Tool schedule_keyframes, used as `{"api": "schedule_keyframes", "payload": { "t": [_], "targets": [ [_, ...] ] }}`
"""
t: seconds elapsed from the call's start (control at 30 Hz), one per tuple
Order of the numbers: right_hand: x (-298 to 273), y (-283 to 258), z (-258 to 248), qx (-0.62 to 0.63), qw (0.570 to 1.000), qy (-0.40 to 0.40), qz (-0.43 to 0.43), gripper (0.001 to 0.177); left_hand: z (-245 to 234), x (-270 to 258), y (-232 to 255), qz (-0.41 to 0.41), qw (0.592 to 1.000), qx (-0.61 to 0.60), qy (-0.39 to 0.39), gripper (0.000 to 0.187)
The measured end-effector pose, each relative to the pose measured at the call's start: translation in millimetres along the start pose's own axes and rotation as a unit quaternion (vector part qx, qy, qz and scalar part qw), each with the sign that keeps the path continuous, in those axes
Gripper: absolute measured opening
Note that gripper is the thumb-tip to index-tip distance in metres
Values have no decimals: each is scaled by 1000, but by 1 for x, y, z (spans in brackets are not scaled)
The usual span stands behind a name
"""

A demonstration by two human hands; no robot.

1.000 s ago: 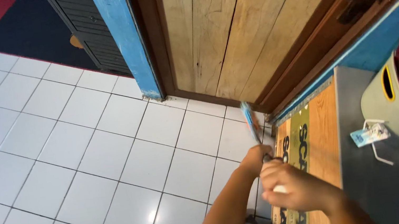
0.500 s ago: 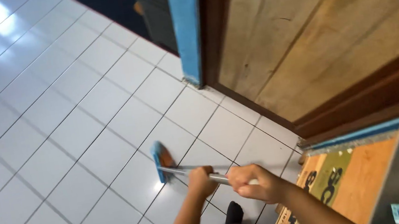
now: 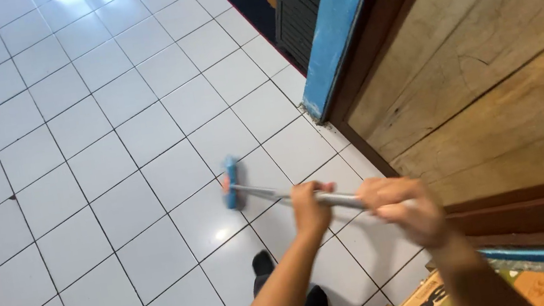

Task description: Sweeping a tiled floor using a broom.

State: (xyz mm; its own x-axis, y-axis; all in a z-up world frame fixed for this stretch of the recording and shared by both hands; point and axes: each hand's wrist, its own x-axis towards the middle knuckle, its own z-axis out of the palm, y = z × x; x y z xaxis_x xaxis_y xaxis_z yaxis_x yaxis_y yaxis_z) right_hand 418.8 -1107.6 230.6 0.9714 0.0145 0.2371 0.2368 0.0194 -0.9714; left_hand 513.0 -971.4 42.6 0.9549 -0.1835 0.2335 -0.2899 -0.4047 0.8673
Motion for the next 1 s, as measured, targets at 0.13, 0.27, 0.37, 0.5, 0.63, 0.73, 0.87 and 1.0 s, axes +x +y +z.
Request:
{"api": "schedule_keyframes", "payload": {
  "t": [0.13, 0.27, 0.37, 0.5, 0.63, 0.73, 0.87, 1.0],
  "targets": [
    [13, -44, -35, 10, 999, -26, -28, 24, 21, 31, 51, 11, 992, -36, -117, 29],
    [51, -45, -28, -107, 992, -67, -23, 18, 45, 71, 50, 27, 941, 9, -337, 24],
    [86, -12, -9, -192, 975, -109, 12, 19, 68, 93, -6, 75, 936, 17, -343, 28],
    [121, 16, 15, -153, 977, -133, 72, 23, 36, 122, -45, 7, 919, 74, -388, 25],
    [171, 23, 45, -42, 981, -184, 47, 31, -49, 154, -59, -76, 920, 114, -366, 35],
    [202, 50, 74, -2, 977, -209, 41, 28, -89, 165, -115, -113, 929, 114, -333, 33],
    [228, 105, 114, 80, 970, -226, 47, 24, -138, 171, -188, -152, 935, 156, -281, 29],
    [247, 139, 144, 74, 964, -237, 95, 26, -166, 173, -241, -163, 949, 193, -190, 27]
  ]
}}
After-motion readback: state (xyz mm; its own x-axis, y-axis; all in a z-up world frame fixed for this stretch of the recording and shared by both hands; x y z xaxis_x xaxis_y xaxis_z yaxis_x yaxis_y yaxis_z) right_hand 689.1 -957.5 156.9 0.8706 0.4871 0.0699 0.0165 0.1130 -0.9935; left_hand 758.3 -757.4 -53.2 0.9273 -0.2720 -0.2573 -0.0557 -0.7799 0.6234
